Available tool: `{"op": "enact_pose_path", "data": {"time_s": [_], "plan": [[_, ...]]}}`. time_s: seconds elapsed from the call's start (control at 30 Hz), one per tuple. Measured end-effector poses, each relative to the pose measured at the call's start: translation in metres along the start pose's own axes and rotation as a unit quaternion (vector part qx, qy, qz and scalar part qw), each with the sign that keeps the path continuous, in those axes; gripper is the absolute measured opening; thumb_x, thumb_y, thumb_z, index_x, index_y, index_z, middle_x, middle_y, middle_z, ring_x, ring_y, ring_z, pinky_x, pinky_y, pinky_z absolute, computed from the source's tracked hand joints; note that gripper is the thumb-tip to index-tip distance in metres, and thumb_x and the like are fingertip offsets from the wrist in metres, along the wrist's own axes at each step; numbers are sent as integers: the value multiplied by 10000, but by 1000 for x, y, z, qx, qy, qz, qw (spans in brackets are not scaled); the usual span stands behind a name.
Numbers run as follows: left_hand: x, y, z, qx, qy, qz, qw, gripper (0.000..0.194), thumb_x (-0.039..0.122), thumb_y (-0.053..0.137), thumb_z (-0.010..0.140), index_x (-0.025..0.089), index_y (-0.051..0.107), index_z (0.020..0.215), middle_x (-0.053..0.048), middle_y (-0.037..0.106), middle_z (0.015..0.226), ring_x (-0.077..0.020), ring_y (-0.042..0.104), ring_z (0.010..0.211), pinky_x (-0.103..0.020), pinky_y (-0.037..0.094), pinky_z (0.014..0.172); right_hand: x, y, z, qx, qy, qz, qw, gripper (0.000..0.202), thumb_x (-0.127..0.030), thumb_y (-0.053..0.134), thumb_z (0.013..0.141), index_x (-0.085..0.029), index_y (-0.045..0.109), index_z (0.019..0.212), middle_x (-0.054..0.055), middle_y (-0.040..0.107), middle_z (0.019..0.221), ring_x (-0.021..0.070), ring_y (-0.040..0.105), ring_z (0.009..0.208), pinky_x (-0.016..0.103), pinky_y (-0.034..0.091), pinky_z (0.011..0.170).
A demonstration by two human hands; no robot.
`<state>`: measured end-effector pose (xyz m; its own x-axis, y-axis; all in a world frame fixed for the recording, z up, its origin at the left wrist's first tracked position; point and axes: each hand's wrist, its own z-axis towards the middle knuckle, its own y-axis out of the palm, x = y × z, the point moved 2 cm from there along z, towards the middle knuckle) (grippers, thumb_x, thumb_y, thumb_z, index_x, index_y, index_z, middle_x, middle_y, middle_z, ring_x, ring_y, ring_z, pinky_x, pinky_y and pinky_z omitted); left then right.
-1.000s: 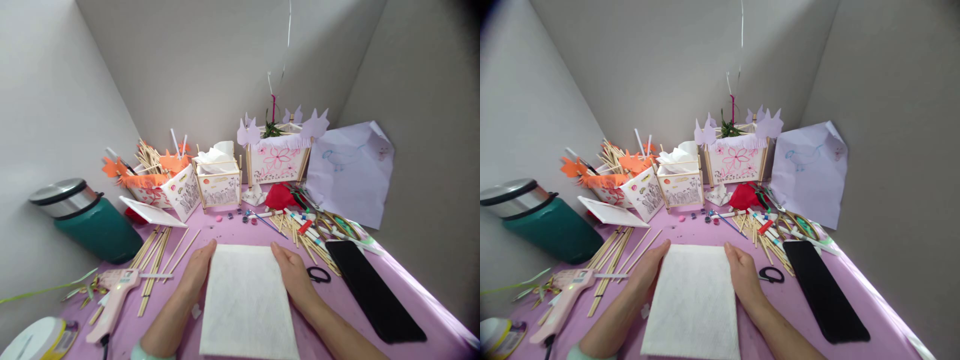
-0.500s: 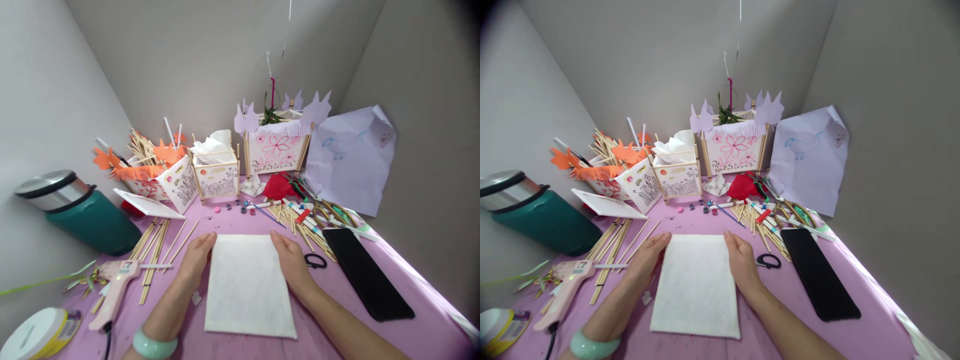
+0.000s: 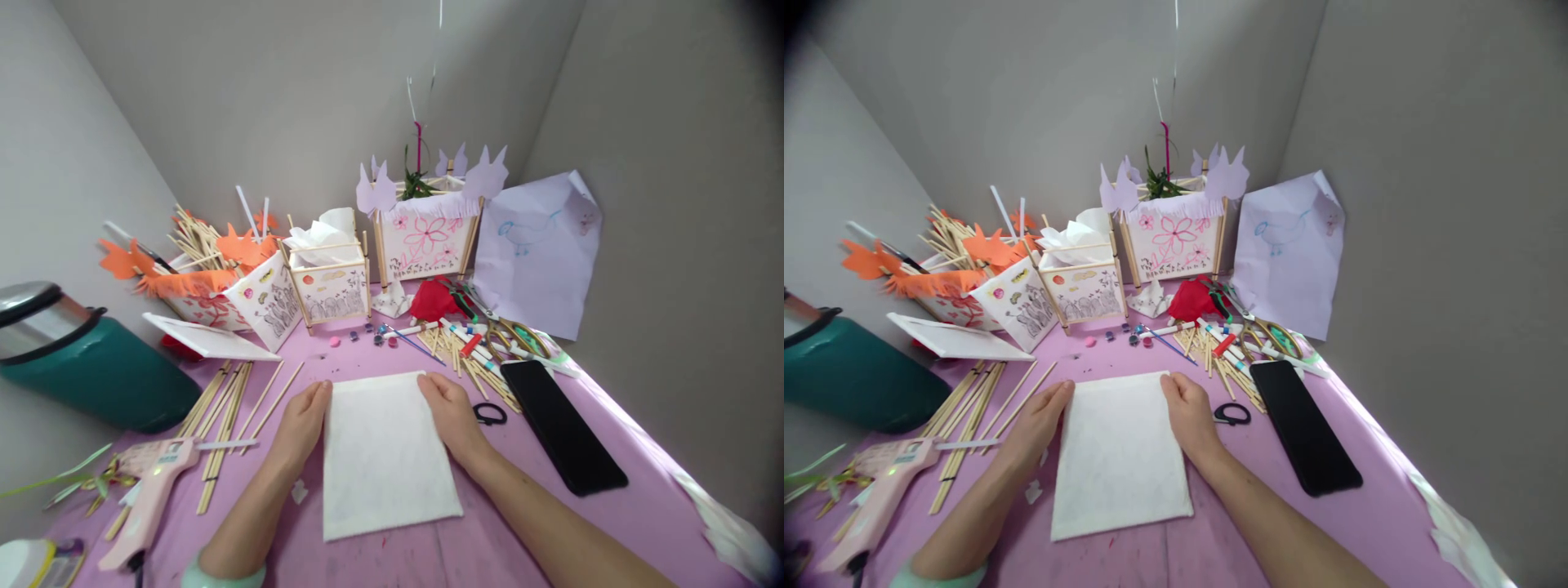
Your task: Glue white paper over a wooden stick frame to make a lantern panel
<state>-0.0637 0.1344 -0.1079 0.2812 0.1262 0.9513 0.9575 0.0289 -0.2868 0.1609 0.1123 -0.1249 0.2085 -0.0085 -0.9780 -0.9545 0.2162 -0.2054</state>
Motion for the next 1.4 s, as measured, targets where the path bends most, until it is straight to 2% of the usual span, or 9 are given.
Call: {"op": "enact_pose_path", "data": {"time_s": [0.17,0.37,0.5,0.67,0.93,1.03,1.1,1.2,1.4], "plan": [[-1,0,-1,-52,-19,-29,998,411,574,567,763,172,558,679,23,546,610,-150,509,590,-232,384,553,2,4,-3,13,-21,-58,998,407,-511,341,907,-217,339,626,-49,352,574,116,368,553,229,309,509],[-4,-6,3,-55,-102,-149,982,341,500,661,688,170,605,752,7,614,618,-179,560,561,-265,431,579,-20,-21,6,-30,-93,-210,973,370,-401,327,942,-190,599,808,15,596,731,162,527,692,265,350,664],[1,-12,6,-31,-18,22,999,381,537,595,730,171,602,621,-1,580,562,-173,514,543,-238,343,531,-36,-52,7,-82,-123,-313,938,170,-280,527,821,-201,642,725,38,628,757,179,551,723,276,320,664],[9,-14,4,-4,92,290,953,422,507,474,821,196,626,579,-28,594,550,-202,530,599,-254,273,559,-33,-55,-6,-191,-156,-523,816,102,-198,684,649,-207,634,737,38,636,814,197,572,770,265,333,618],[7,-16,2,33,94,400,911,383,545,468,828,207,650,833,-63,638,667,-249,590,673,-274,305,595,-37,-55,10,-25,-115,-553,825,87,-153,539,847,-135,622,831,141,655,860,243,603,819,310,377,657],[21,-7,-12,97,170,316,928,309,456,535,803,199,627,948,-53,634,740,-229,585,689,-283,363,629,-45,-38,-2,-12,-188,-444,876,120,-246,512,909,-172,595,863,69,644,898,183,589,841,285,398,724],[29,7,-23,35,192,181,964,208,389,561,794,204,626,864,-37,633,745,-195,585,668,-275,409,646,-45,-18,-17,-58,-257,-307,915,131,-272,497,927,-183,588,895,36,635,872,147,584,786,262,407,702],[33,31,-37,-94,107,-39,989,188,381,664,726,197,639,754,-18,636,696,-172,592,639,-258,457,625,-39,7,-38,-112,-299,-193,928,133,-288,501,925,-187,583,954,24,620,837,137,574,741,252,413,660],[15,45,-41,-140,-64,-215,964,270,359,795,632,159,686,776,-45,702,786,-169,634,741,-270,510,736,-25,17,-44,-78,-318,-181,927,131,-259,494,928,-179,594,957,34,609,826,139,565,720,260,421,641]]}}
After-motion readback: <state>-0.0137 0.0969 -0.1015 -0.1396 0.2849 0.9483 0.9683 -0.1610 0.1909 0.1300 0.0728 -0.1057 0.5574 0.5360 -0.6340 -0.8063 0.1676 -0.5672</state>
